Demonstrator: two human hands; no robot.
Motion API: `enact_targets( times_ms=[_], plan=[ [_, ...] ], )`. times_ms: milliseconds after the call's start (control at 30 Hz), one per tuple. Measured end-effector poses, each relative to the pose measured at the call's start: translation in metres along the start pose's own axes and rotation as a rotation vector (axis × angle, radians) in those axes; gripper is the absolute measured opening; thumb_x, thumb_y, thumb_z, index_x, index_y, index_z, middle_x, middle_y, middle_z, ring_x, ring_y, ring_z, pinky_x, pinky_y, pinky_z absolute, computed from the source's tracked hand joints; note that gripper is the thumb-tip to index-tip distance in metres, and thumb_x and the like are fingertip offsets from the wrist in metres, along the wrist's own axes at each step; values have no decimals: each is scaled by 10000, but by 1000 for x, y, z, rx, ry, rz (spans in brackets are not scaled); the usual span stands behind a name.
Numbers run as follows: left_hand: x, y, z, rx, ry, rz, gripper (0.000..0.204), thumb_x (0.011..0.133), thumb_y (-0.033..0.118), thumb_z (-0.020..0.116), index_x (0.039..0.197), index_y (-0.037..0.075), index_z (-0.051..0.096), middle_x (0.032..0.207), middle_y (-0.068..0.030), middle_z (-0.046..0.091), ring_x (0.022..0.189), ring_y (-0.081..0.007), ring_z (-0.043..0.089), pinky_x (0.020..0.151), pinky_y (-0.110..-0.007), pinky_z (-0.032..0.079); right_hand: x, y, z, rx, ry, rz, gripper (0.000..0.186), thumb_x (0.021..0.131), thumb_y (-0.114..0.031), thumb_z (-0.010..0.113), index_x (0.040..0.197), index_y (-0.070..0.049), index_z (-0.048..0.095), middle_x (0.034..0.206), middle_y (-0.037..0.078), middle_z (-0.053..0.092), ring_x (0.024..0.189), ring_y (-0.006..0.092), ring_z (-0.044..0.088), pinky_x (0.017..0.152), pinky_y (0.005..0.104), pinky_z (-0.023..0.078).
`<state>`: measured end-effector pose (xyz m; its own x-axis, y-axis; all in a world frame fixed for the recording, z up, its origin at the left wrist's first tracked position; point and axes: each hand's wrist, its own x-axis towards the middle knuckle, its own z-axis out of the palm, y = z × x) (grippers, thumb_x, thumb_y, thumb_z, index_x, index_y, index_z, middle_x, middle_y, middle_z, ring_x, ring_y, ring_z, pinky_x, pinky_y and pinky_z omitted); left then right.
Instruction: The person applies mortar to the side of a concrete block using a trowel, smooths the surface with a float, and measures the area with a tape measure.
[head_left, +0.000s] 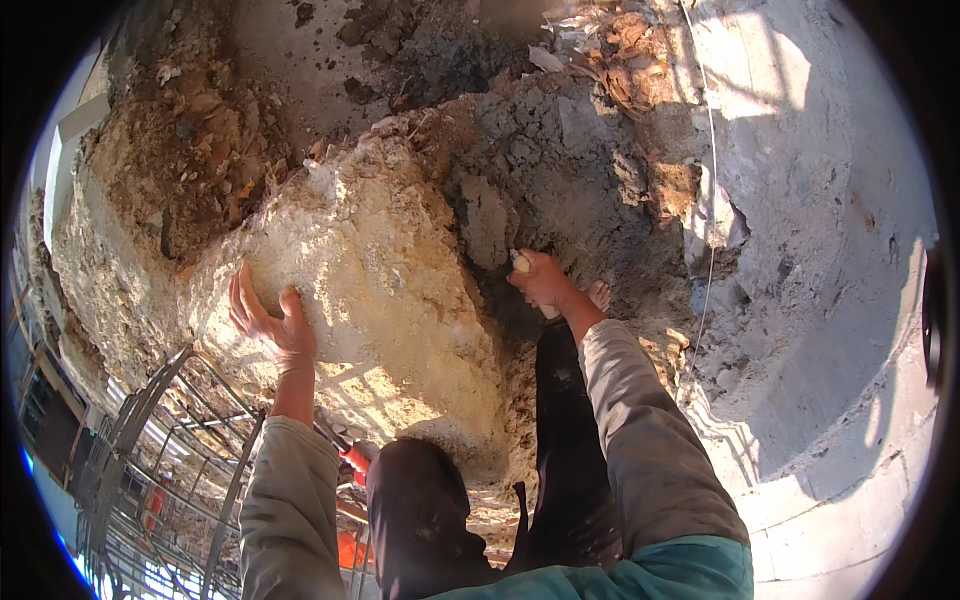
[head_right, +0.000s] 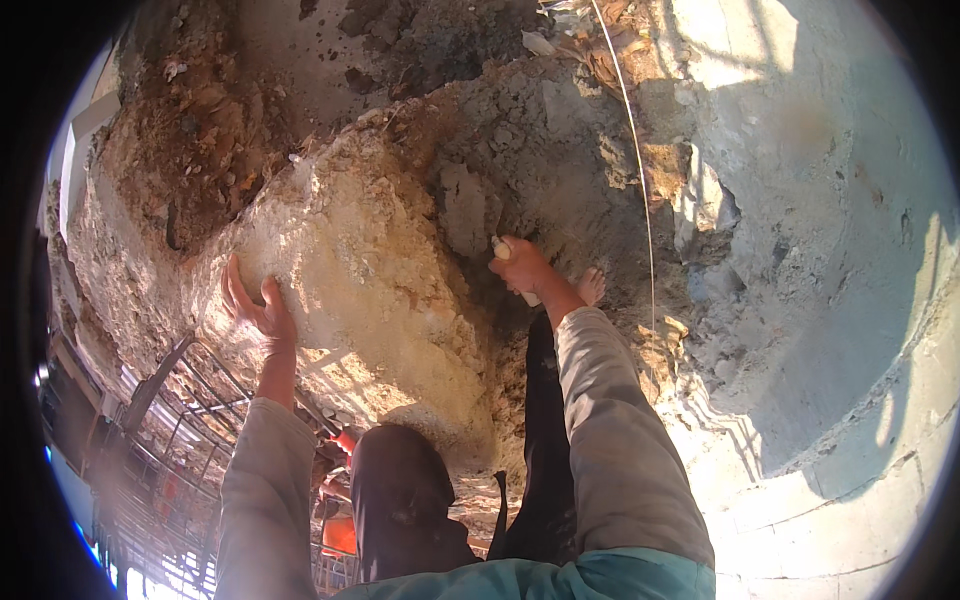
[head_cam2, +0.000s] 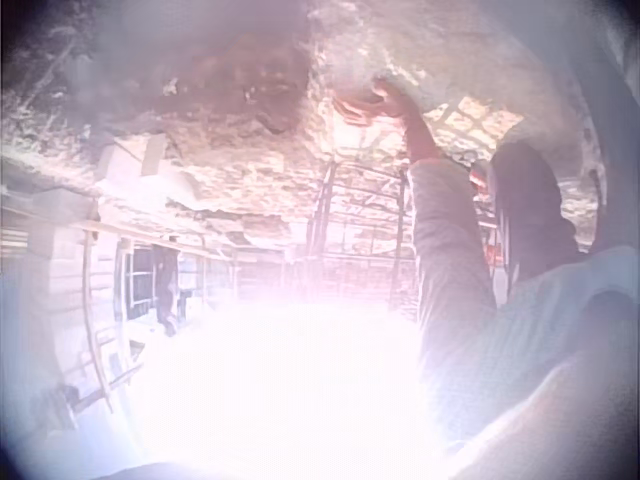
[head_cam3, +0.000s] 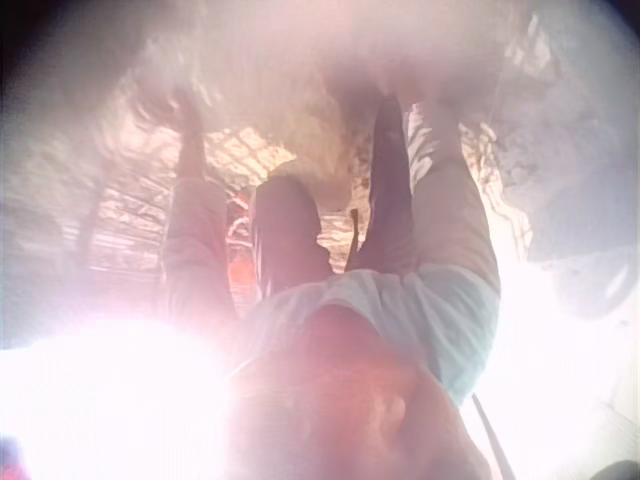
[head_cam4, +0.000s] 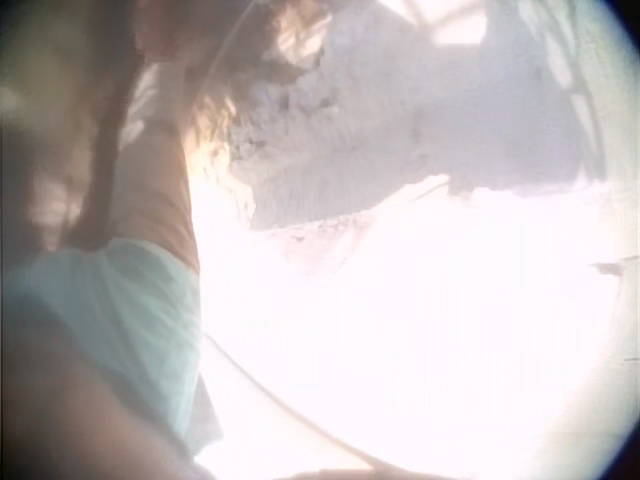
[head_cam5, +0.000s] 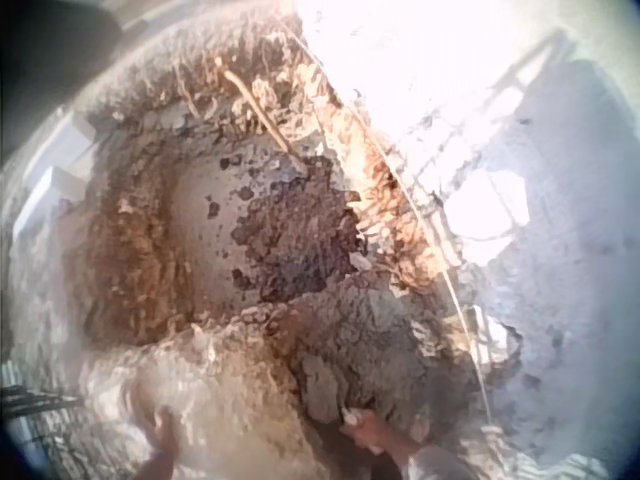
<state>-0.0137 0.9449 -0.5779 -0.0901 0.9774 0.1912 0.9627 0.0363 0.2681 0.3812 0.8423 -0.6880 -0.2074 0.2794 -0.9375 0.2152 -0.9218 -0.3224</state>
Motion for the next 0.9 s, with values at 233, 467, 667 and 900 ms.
enact_targets(
  times_ms=[233, 467, 667, 900],
  plan=[
    [1, 6, -1, 22, -21, -4, 670, 897, 582, 503, 1319, 65, 548, 1305, -151, 550, 1273, -344, 455, 1086, -526, 287, -46, 0, 16, 134, 121, -219, 549, 879, -173, 659, 1341, 45, 457, 716, 62, 605, 524, 144, 569, 470, 309, 465],
    [0, 10, -7, 65, -77, -43, 653, 881, 543, 529, 1337, 76, 534, 1314, -150, 539, 1277, -341, 445, 1088, -531, 286, -83, -128, 43, 620, -111, -508, 171, 850, -101, 671, 958, -28, 559, 683, 42, 578, 484, 109, 546, 429, 291, 445],
    [-2, 4, 1, -4, -31, -19, 701, 893, 639, 483, 1314, 84, 562, 1303, -143, 543, 1261, -335, 454, 1072, -534, 294, -28, -94, -12, 1144, -69, -639, 157, 921, -179, 607, 1004, -51, 568, 728, 55, 599, 481, 122, 553, 416, 286, 490],
    [1, 4, 2, 12, -16, 8, 638, 890, 568, 503, 1295, 79, 564, 1304, -113, 548, 1268, -321, 453, 1074, -523, 296, -60, -49, -5, -225, 664, -364, 462, 962, -342, 570, 1176, 59, 493, 898, 283, 645, 721, 444, 663, 625, 486, 523]
  ],
)
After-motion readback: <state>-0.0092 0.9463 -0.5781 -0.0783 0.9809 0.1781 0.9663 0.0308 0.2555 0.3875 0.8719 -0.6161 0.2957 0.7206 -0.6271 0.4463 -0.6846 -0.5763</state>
